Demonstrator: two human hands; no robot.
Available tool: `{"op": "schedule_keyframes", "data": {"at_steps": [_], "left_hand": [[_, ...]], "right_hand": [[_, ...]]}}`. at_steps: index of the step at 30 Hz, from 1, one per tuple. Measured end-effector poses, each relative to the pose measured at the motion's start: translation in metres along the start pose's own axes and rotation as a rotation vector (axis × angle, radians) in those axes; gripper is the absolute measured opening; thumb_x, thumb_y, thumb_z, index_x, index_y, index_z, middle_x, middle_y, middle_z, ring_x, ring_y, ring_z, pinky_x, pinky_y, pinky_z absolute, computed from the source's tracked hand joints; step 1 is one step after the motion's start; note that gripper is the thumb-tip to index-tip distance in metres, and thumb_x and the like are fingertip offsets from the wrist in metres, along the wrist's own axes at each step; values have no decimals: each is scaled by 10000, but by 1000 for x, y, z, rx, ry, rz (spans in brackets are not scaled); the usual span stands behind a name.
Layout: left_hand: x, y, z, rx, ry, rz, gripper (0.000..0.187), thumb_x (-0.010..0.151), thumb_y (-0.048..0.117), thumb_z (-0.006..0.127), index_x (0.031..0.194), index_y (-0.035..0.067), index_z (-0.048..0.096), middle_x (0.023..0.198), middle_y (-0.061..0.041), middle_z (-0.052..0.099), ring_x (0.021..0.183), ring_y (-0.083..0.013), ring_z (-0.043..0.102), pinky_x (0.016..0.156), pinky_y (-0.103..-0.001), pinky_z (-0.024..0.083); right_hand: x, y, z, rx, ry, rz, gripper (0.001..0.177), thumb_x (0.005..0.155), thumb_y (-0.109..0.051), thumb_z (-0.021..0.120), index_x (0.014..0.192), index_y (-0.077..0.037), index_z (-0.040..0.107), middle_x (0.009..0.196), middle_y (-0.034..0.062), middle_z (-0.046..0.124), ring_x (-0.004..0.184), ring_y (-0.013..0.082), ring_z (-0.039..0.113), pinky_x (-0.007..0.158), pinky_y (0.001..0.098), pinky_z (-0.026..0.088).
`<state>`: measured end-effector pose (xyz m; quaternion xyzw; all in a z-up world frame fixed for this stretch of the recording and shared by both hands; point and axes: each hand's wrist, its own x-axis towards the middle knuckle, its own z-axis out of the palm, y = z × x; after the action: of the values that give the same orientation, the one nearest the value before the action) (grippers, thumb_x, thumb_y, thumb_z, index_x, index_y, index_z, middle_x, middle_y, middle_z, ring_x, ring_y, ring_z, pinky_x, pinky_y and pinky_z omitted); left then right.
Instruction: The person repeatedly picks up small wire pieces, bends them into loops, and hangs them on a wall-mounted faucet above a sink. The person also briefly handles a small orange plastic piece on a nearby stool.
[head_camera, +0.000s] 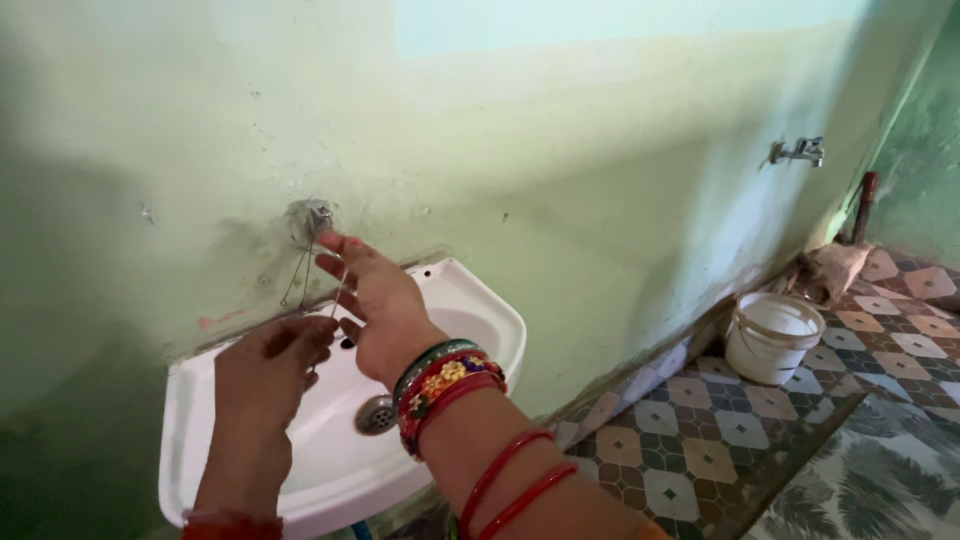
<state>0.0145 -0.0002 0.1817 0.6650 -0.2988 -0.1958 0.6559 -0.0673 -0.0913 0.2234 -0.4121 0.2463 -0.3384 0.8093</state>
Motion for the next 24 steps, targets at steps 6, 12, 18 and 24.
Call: {"op": "schedule_keyframes", "data": {"at_steps": [6, 12, 18, 24], "left_hand": [[13, 16, 7, -91, 1, 80, 235, 951, 176, 678, 1075, 2, 775, 925, -71, 757, 822, -164, 658, 702, -309, 494], [0, 11, -5, -22, 2, 2, 221, 937, 173, 660, 1061, 39, 785, 914, -48, 768, 851, -137, 692, 753, -307, 503], [6, 4, -11, 24, 29, 50, 210, 917, 157, 720, 1059, 20, 794, 905, -68, 750, 828, -150, 645, 720, -315, 484], [13, 22, -5, -101, 25, 102, 221, 932, 157, 692, 1071, 8, 780, 912, -61, 766, 799, -145, 650, 712, -296, 487]], "right_hand": [[-3, 17, 12, -27, -38, 49, 277, 1048, -394, 502, 1174, -274, 717, 1275, -22, 694, 1088, 137, 532, 1018, 398, 364], [4, -6, 10, 57, -47, 24, 259, 1043, -362, 474, 1159, -310, 700, 1381, -109, 636, 1221, 171, 489, 1085, 384, 353], [-3, -4, 15, 44, -1, 40, 260, 1036, -391, 478, 1103, -316, 718, 1327, -106, 669, 1231, 154, 498, 1099, 387, 311], [-2, 20, 23, 59, -86, 44, 254, 1035, -398, 512, 1090, -282, 730, 1222, -28, 659, 1099, 156, 540, 976, 384, 381]]}}
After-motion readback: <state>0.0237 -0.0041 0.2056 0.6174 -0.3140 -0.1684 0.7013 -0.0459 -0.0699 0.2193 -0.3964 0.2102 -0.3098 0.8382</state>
